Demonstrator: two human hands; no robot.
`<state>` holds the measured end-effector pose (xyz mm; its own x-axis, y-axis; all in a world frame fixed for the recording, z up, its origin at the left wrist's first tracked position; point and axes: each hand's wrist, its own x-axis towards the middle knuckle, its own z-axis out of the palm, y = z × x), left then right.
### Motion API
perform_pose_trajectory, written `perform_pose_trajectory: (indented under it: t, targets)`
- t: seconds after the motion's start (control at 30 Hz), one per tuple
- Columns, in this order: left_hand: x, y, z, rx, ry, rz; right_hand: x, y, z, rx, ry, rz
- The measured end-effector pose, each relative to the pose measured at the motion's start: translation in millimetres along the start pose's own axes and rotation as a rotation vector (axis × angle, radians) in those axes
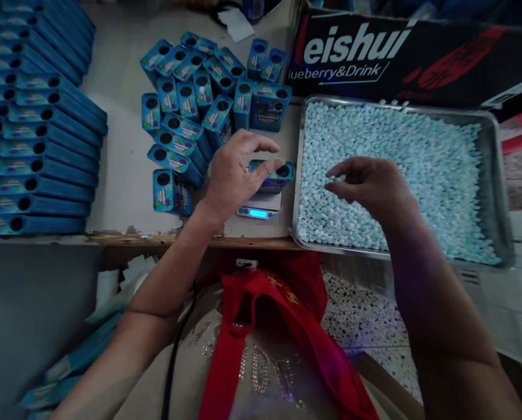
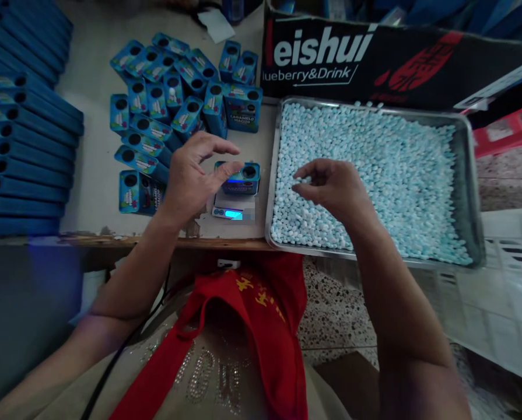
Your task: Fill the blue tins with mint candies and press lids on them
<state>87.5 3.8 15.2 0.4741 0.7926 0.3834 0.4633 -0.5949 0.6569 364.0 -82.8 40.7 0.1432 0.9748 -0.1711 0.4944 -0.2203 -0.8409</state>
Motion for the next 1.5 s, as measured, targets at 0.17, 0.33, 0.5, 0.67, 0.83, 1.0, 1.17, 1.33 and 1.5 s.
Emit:
perform_pose_trajectory:
  t: [0.17, 0.33, 0.5, 0.67, 0.83, 1.0, 1.17, 1.33, 1.5]
  targets:
    - [-11.1, -6.5, -23.1, 0.015, 0.073, -0.024, 18.6, -55.4, 11.9, -0.243, -0.116, -0.231]
    - [-25.9, -9.7, -40.1, 0.004, 0.12, -0.041, 27.8, -83.7, 26.7, -0.504, -0.167, -0.389]
    - [-31.7, -17.0, -43.9, -0.027, 0.151, -0.055, 23.3, -92.8, 39.6, -0.595, -0.21, -0.444]
    - [-34.1, -21.9, -49.3, -0.05, 0.163, -0.005, 16.5, -90.0, 28.5, -0.516, -0.09, -0.435]
    - [-37.1, -21.5, -50.1, -0.019, 0.127, -0.024, 9.9, -21.3, 0.2, -0.591, 0.057, -0.275]
    - [-28.1, -14.0, -38.8, -0.048, 0.08, -0.018, -13.3, 40.3, 18.1, -0.833, -0.161, -0.184]
    - [-15.7, -9.6, -36.4, -0.015, 0.067, -0.013, -7.4, 47.9, 22.1, -0.758, -0.147, -0.165]
    - [-22.2, -12.2, -44.2, 0.079, 0.056, -0.023, 4.1, 55.2, -7.8, -0.164, -0.14, 0.138]
    - [-21.1, -8.2, -37.5, 0.105, 0.074, -0.003, 3.6, 40.8, -14.1, -0.07, -0.09, 0.143]
